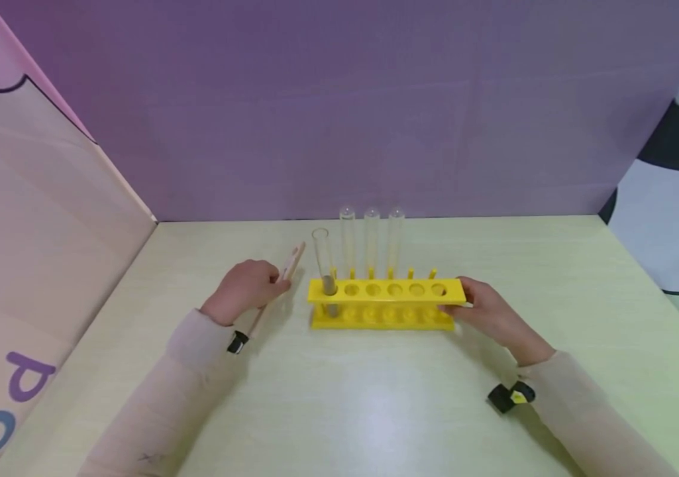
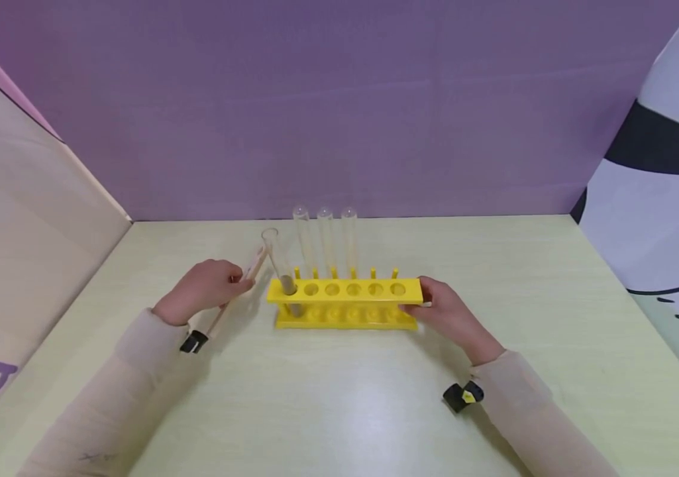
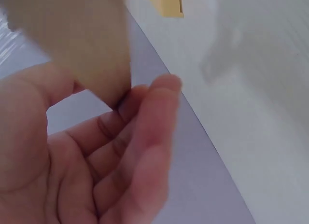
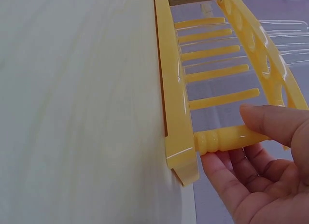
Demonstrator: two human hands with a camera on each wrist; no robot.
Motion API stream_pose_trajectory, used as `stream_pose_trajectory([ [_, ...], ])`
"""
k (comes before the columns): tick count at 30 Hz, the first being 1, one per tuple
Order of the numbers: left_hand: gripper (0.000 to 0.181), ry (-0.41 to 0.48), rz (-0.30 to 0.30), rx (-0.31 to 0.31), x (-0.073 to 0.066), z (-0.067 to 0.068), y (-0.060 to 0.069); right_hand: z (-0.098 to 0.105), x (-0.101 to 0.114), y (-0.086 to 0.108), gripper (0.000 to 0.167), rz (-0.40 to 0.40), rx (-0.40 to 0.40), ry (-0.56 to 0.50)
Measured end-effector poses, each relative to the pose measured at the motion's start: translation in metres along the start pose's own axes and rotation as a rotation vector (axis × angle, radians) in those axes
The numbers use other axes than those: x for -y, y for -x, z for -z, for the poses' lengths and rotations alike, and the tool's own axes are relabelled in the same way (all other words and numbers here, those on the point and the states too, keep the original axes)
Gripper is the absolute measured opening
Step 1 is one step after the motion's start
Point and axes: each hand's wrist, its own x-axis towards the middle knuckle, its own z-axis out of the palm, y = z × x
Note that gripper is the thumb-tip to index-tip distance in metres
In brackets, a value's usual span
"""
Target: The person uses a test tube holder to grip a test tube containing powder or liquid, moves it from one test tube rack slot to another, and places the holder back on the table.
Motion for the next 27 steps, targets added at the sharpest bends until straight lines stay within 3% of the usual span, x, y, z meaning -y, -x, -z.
stream_pose_trajectory([
  [19, 0.023, -0.038, -0.130, -0.111, 0.001, 0.022, 0.008, 0.000, 0.001, 0.000, 0.038, -0.001, -0.007, 0.010],
  [27, 0.021, -0.062, -0.145, -0.177, 0.004, 0.034, 0.015, -0.001, 0.000, 0.000, 0.038, 0.005, -0.007, 0.003],
])
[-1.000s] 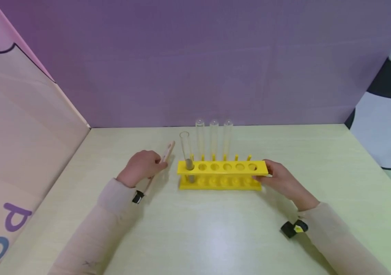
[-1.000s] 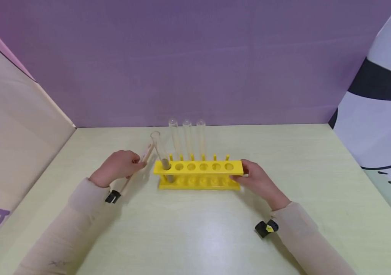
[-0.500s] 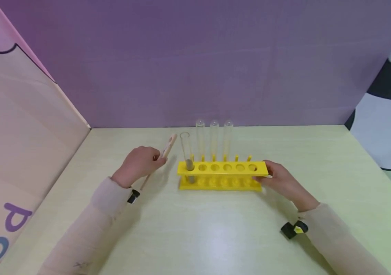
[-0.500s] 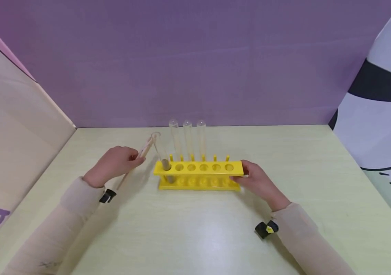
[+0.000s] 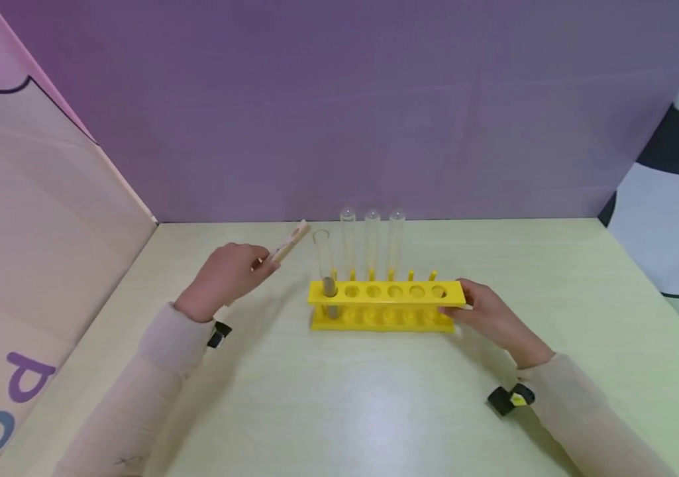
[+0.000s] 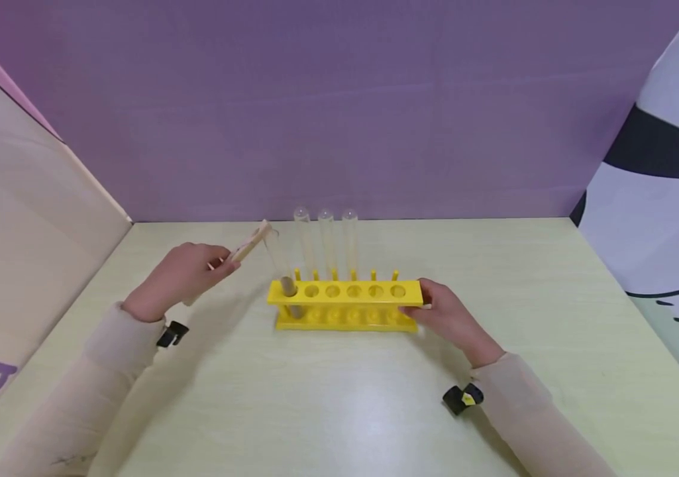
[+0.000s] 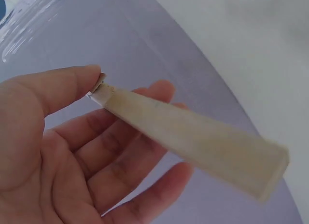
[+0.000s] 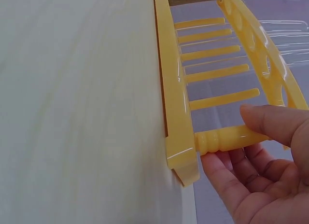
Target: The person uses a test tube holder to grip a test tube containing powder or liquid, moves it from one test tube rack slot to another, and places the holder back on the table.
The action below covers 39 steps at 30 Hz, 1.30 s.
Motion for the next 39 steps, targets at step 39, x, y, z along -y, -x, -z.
stream_pose_trajectory([
  [39, 0.019, -0.051, -0.129, -0.252, -0.028, 0.050, 0.014, 0.003, -0.001, 0.002, 0.040, 0.000, -0.010, 0.034],
])
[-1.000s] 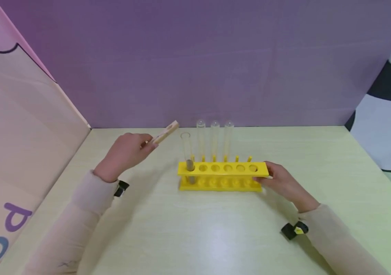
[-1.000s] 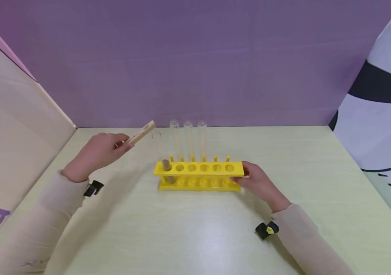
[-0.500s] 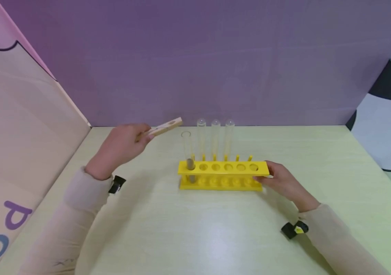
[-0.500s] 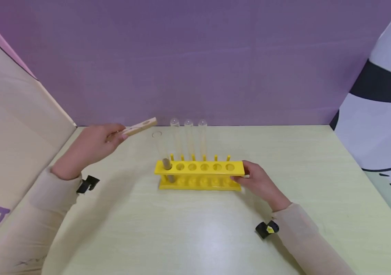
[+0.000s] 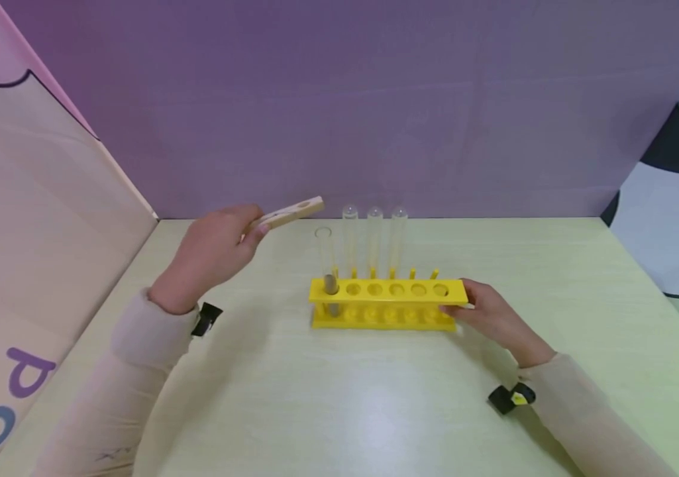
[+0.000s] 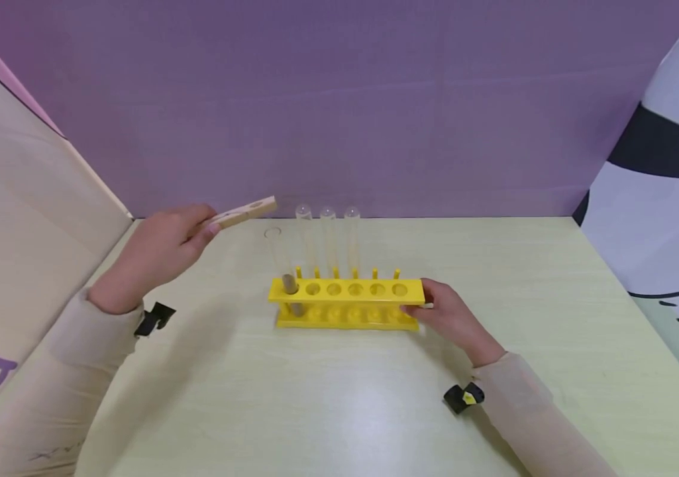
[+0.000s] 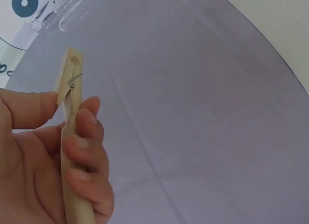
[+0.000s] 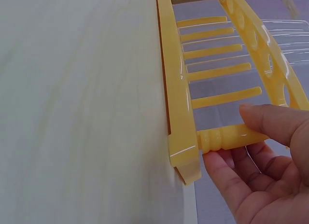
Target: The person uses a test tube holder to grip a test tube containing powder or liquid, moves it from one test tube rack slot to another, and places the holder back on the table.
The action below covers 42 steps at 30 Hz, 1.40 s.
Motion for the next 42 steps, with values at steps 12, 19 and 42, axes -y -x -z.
stream_pose_trajectory([
  [12, 0.020, -0.036, -0.088, -0.130, -0.004, 0.000, 0.000, 0.000, 0.000, 0.001, 0.040, -0.006, -0.002, 0.003],
  [19, 0.014, -0.033, -0.120, -0.185, -0.007, 0.000, -0.001, -0.001, -0.001, 0.002, 0.040, -0.006, -0.002, -0.006],
  [42, 0.009, 0.010, -0.192, -0.227, -0.013, 0.007, 0.002, 0.000, -0.002, 0.003, 0.037, 0.011, -0.002, -0.006],
])
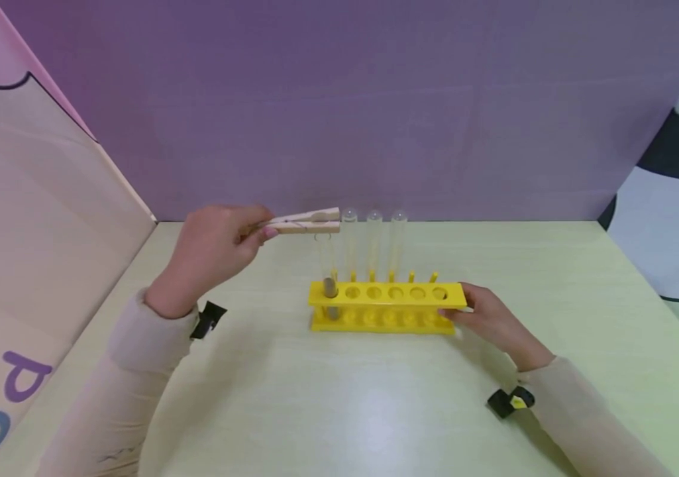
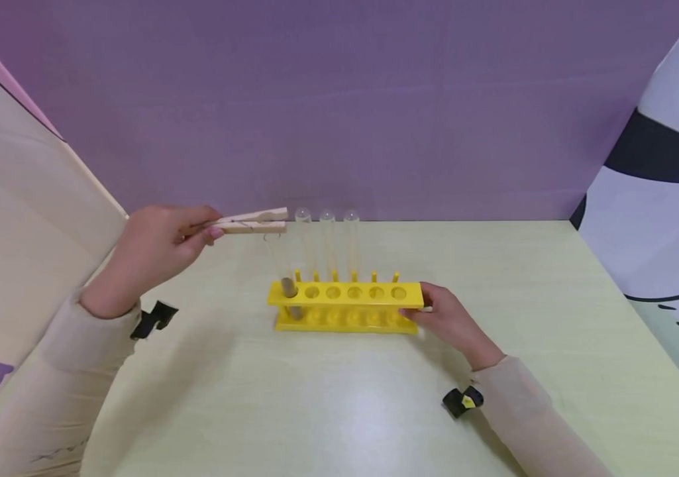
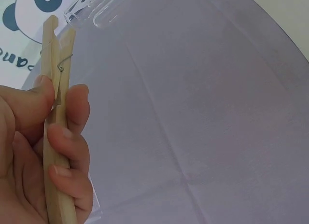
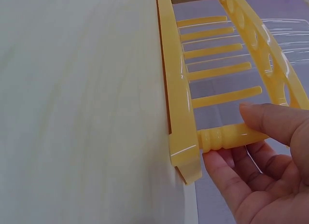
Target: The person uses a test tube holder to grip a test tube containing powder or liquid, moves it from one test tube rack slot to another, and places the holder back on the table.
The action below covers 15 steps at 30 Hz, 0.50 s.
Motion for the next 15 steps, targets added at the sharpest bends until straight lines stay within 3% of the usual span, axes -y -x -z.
stream_pose_trajectory([
  [15, 0.005, 0.001, -0.039, 0.005, 0.0015, -0.0011, 0.0017, 0.0006, 0.0004, -0.0010, 0.039, -0.013, 0.007, -0.005],
])
